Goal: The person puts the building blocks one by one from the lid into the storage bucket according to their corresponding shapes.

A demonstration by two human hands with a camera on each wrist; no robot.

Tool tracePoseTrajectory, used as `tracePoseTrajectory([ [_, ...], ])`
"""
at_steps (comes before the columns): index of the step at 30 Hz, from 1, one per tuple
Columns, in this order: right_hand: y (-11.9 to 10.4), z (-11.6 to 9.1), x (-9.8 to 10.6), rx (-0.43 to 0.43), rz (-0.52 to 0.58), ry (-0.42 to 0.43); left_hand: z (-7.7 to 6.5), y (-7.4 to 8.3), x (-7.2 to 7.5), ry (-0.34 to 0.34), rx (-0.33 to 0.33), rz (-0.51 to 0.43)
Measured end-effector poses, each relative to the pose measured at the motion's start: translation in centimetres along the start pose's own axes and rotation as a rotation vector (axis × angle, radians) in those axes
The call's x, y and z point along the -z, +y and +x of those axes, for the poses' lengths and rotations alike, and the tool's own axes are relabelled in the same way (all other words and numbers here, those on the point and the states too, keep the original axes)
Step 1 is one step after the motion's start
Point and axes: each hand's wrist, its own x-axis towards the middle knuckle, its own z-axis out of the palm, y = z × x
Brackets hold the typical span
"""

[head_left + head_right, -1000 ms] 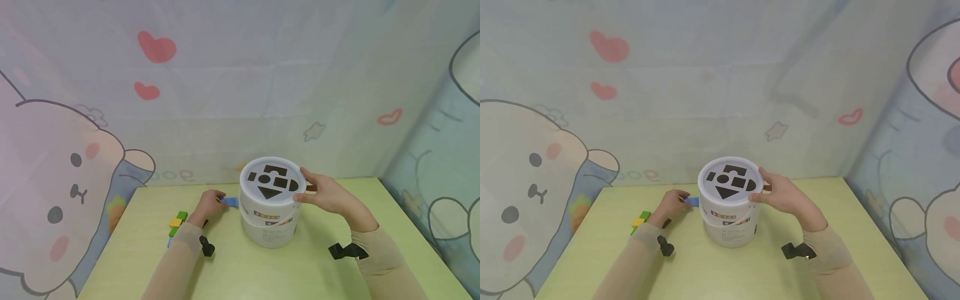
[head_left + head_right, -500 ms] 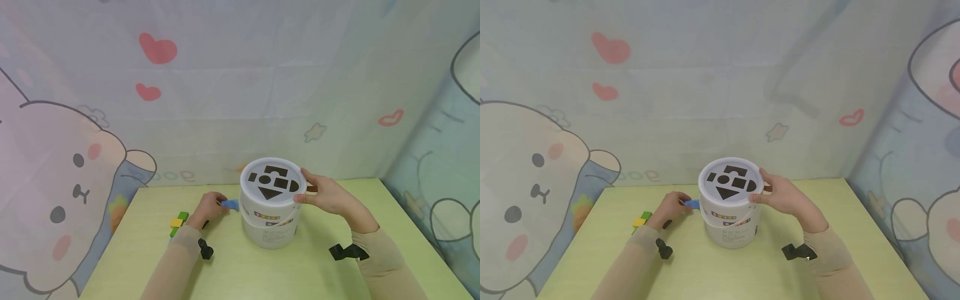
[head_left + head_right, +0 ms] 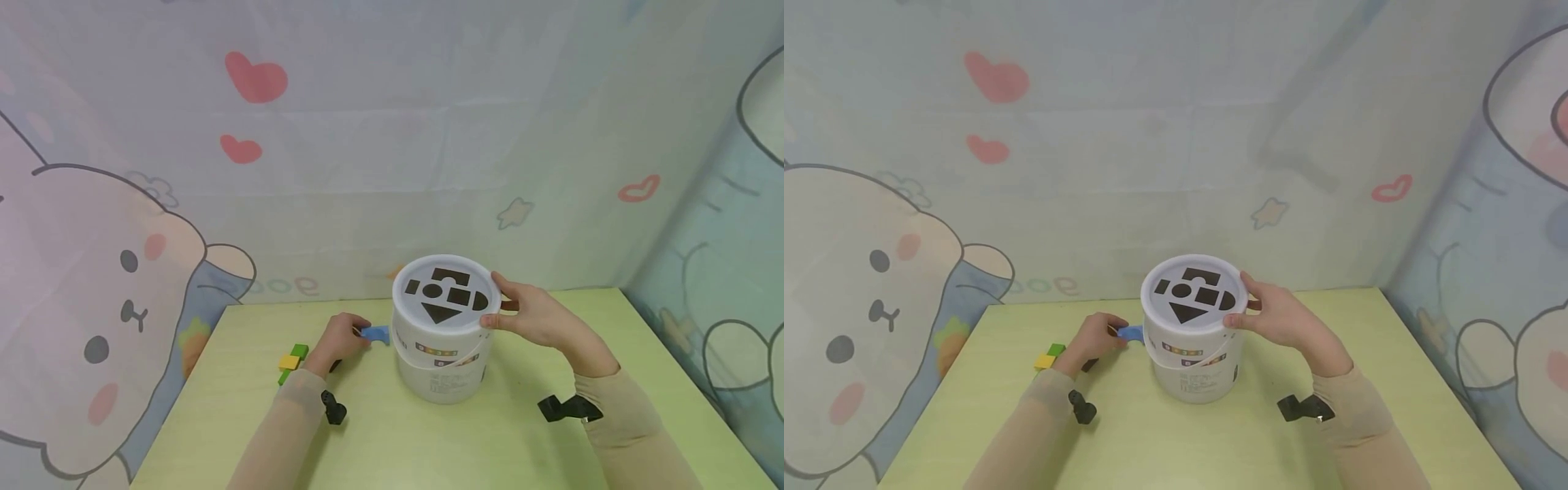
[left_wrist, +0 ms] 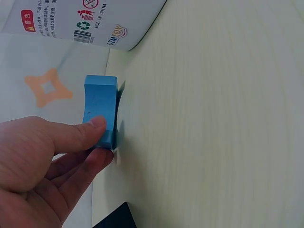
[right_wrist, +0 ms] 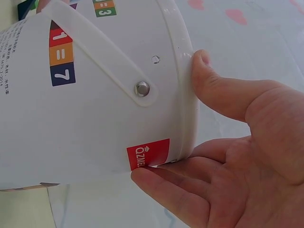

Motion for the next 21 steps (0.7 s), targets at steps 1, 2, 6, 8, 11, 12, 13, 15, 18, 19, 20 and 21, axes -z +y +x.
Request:
tracePoseTrajectory([
  [1, -0.02, 0.02, 0.0, 0.0, -0.002, -0.001, -0.01, -0.06, -0.01, 0.002, 0.0, -0.001],
  [2, -0.04, 0.04, -0.02, 0.0, -0.003, -0.003, -0.04, -0.13, -0.02, 0.004, 0.001, -0.003],
  [6, -0.12, 0.09, -0.09, 0.0, -0.014, -0.006, -0.22, -0.33, -0.12, 0.019, 0.013, -0.022],
  [8, -0.13, 0.1, -0.11, -0.001, -0.016, -0.007, -0.34, -0.38, -0.15, 0.027, 0.019, -0.033],
  [11, -0.14, 0.11, -0.12, 0.001, -0.011, -0.009, -0.44, -0.45, -0.19, 0.038, 0.021, -0.038],
  [12, -0.12, 0.09, -0.11, 0.001, -0.01, -0.009, -0.45, -0.47, -0.19, 0.041, 0.021, -0.038],
  [13, -0.1, 0.08, -0.1, 0.0, -0.008, -0.009, -0.47, -0.48, -0.19, 0.045, 0.021, -0.039],
  [15, -0.09, 0.03, -0.06, -0.004, -0.004, -0.009, -0.5, -0.46, -0.21, 0.055, 0.018, -0.043],
  [18, -0.06, -0.02, 0.02, -0.006, 0.0, -0.006, -0.55, -0.38, -0.21, 0.082, 0.026, -0.07],
  [19, -0.05, -0.01, 0.04, -0.004, 0.001, -0.006, -0.57, -0.36, -0.2, 0.098, 0.028, -0.08],
  [20, -0.05, 0.0, 0.06, -0.001, 0.004, -0.005, -0.59, -0.35, -0.15, 0.115, 0.026, -0.091],
  [21, -0.05, 0.01, 0.07, 0.003, 0.004, -0.003, -0.6, -0.32, -0.07, 0.136, 0.023, -0.1],
])
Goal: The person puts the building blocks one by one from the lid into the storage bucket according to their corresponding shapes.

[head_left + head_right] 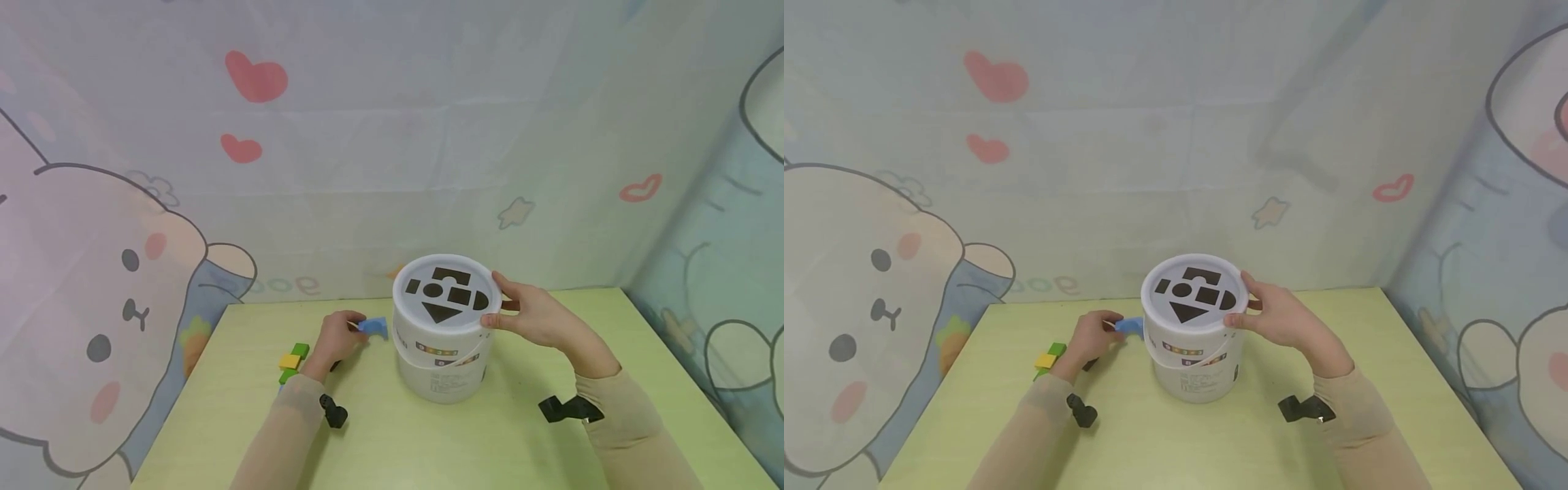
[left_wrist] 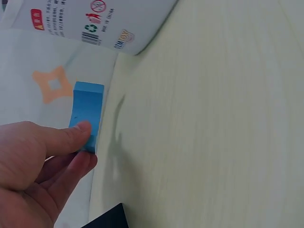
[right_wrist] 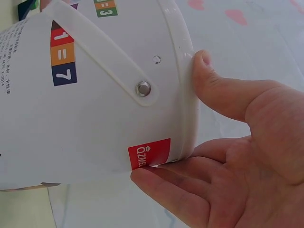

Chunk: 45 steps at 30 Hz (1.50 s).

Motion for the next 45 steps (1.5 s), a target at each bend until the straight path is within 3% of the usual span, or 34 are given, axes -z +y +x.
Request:
tracePoseTrajectory([
  [4, 0.0, 0.0, 0.1, 0.009, 0.004, 0.005, -0.1, 0.2, 0.6, 0.078, -0.023, -0.037],
  [13, -0.2, 0.2, 0.0, -0.013, 0.013, -0.002, -0.9, 1.5, 3.5, 0.162, -0.028, -0.114],
  [20, -0.3, 0.5, 0.2, -0.02, 0.009, -0.015, -1.9, 3.3, 5.0, 0.226, -0.036, -0.263],
  [27, -0.5, 0.5, 0.5, -0.014, -0.011, -0.017, -2.8, 6.0, 5.6, 0.296, -0.102, -0.359],
  [32, -0.5, 0.5, 0.3, 0.008, -0.011, -0.007, -3.5, 7.5, 5.7, 0.288, -0.131, -0.443],
  [38, -0.9, 0.5, 0.2, -0.008, -0.025, -0.013, -4.1, 9.4, 5.5, 0.254, -0.226, -0.533],
  [45, -0.9, 0.1, 0.3, -0.032, -0.033, -0.019, -3.7, 11.0, 4.2, 0.234, -0.278, -0.505],
])
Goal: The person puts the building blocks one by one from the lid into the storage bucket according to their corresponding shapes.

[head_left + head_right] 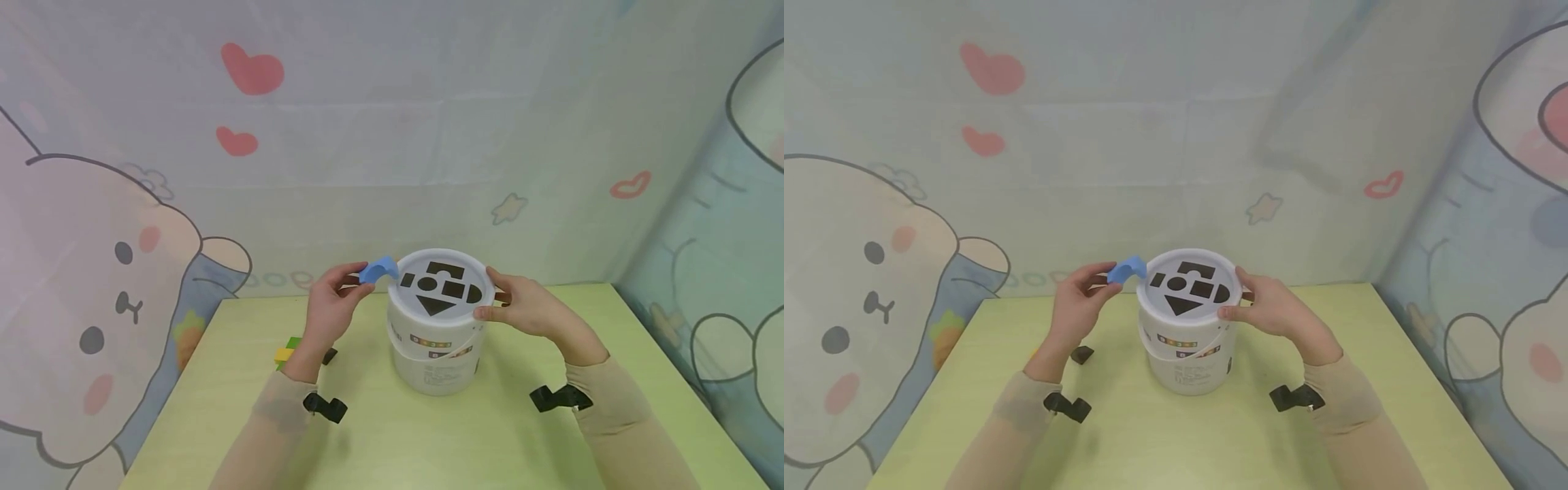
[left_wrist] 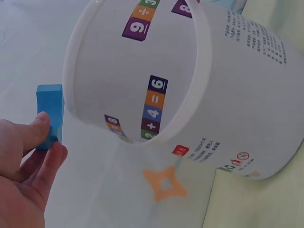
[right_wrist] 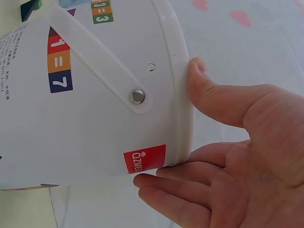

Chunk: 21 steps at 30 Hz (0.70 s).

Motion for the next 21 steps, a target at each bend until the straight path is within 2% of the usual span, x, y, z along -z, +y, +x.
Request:
tracePoseTrajectory([
  [11, -0.3, -0.2, 0.0, 0.008, -0.002, 0.007, 1.3, 1.7, -2.1, -0.068, -0.111, 0.105],
  [21, -0.5, -0.4, 0.0, -0.005, -0.01, 0.015, 3.5, 3.0, -3.8, -0.151, -0.148, 0.207],
])
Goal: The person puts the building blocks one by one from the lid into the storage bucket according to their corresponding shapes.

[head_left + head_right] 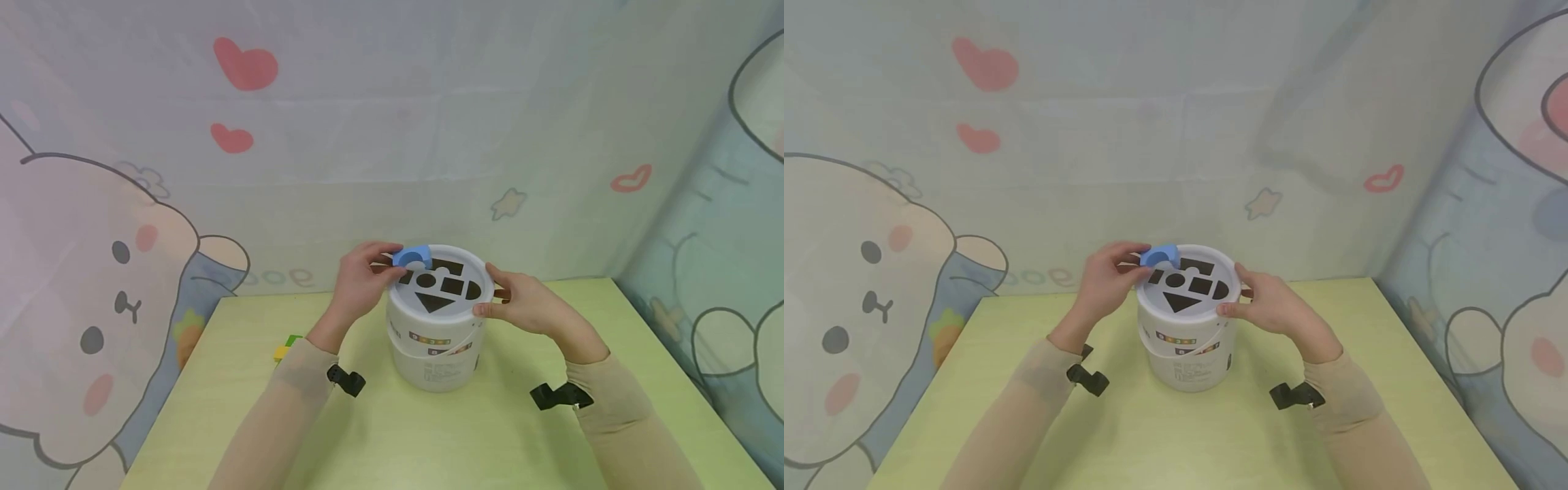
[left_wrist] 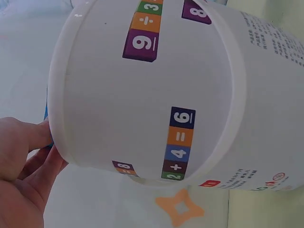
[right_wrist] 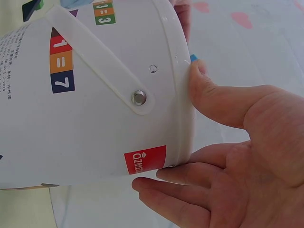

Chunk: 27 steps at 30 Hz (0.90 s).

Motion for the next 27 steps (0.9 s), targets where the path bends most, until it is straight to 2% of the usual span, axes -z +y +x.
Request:
tracePoseTrajectory([
  [10, -0.7, -0.2, -0.2, -0.008, 0.017, -0.011, 1.4, 1.7, -1.7, -0.098, 0.001, 0.155],
  [15, -0.7, -0.3, -0.3, -0.023, 0.012, -0.012, 1.9, 2.1, -2.5, -0.166, 0.028, 0.218],
  [23, -0.6, -0.3, -0.4, -0.037, 0.02, -0.016, 2.5, 2.4, -3.0, -0.228, 0.041, 0.267],
  [27, -0.6, -0.3, -0.5, -0.036, 0.025, -0.012, 2.8, 2.5, -3.1, -0.233, 0.044, 0.268],
])
